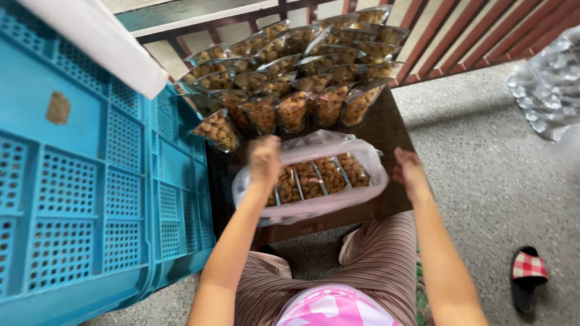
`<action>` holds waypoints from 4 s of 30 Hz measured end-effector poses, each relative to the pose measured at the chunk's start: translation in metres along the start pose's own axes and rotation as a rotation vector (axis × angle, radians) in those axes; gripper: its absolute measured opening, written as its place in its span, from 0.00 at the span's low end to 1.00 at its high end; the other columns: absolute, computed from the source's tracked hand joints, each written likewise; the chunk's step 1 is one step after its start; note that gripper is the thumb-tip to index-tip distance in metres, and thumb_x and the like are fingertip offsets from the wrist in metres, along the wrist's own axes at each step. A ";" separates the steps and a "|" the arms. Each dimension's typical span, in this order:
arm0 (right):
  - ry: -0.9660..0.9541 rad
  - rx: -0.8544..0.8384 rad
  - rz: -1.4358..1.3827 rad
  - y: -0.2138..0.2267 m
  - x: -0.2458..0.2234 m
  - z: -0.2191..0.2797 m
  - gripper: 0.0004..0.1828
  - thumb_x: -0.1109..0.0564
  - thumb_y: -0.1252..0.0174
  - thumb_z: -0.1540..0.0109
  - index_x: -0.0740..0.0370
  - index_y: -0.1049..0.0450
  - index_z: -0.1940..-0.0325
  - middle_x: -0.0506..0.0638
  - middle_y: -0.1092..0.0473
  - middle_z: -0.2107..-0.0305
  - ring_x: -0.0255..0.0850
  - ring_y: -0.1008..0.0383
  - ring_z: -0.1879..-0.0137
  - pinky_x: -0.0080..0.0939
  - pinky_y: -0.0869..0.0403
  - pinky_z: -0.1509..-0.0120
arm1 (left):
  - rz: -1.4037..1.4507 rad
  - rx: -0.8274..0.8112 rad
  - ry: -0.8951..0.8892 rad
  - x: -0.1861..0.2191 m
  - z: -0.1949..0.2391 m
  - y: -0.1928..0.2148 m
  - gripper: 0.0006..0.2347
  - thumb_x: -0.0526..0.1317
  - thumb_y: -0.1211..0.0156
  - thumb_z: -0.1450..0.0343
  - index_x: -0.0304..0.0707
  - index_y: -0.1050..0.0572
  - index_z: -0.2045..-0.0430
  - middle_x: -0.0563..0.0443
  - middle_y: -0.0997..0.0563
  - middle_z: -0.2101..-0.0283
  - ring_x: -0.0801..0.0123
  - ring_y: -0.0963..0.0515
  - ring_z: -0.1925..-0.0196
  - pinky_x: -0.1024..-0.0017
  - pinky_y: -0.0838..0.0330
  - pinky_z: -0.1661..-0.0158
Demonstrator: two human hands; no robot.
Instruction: The person sits on the floor and packs multiple small, clear plastic bags containing snacks into a larger white plastic bag. They pick up the small bags one by one from a wooden table and place them inside the larger bag, arranging them neatly.
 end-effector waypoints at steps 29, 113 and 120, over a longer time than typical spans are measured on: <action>-0.166 -0.286 -0.681 -0.054 0.068 0.054 0.15 0.56 0.52 0.30 0.67 0.25 0.45 0.50 0.23 0.57 0.39 0.23 0.53 0.42 0.25 0.45 | 0.012 -0.979 -0.681 0.228 0.077 -0.103 0.20 0.47 0.39 0.29 0.61 0.28 0.41 0.60 0.36 0.29 0.57 0.49 0.22 0.39 0.70 0.26; 1.148 -0.185 0.493 -0.156 -0.067 0.170 0.12 0.59 0.35 0.41 0.61 0.21 0.53 0.55 0.25 0.54 0.51 0.29 0.40 0.50 0.31 0.32 | 0.505 -0.359 1.207 -0.136 0.245 0.027 0.27 0.64 0.46 0.33 0.37 0.28 0.59 0.45 0.20 0.70 0.64 0.20 0.76 0.64 0.21 0.73; 1.258 -0.889 0.949 -0.319 -0.027 0.273 0.31 0.37 0.45 0.33 0.57 0.30 0.33 0.56 0.37 0.32 0.61 0.50 0.23 0.61 0.50 0.22 | 1.249 -0.014 1.228 -0.128 0.278 -0.015 0.08 0.36 0.38 0.33 0.30 0.24 0.65 0.47 0.18 0.66 0.66 0.18 0.67 0.67 0.21 0.63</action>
Point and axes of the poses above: each hand's wrist, its own z-axis away from the middle knuckle, its own y-axis out of the back of the hand, x = y × z, the point moved 9 cm from there along -z, towards the middle knuckle
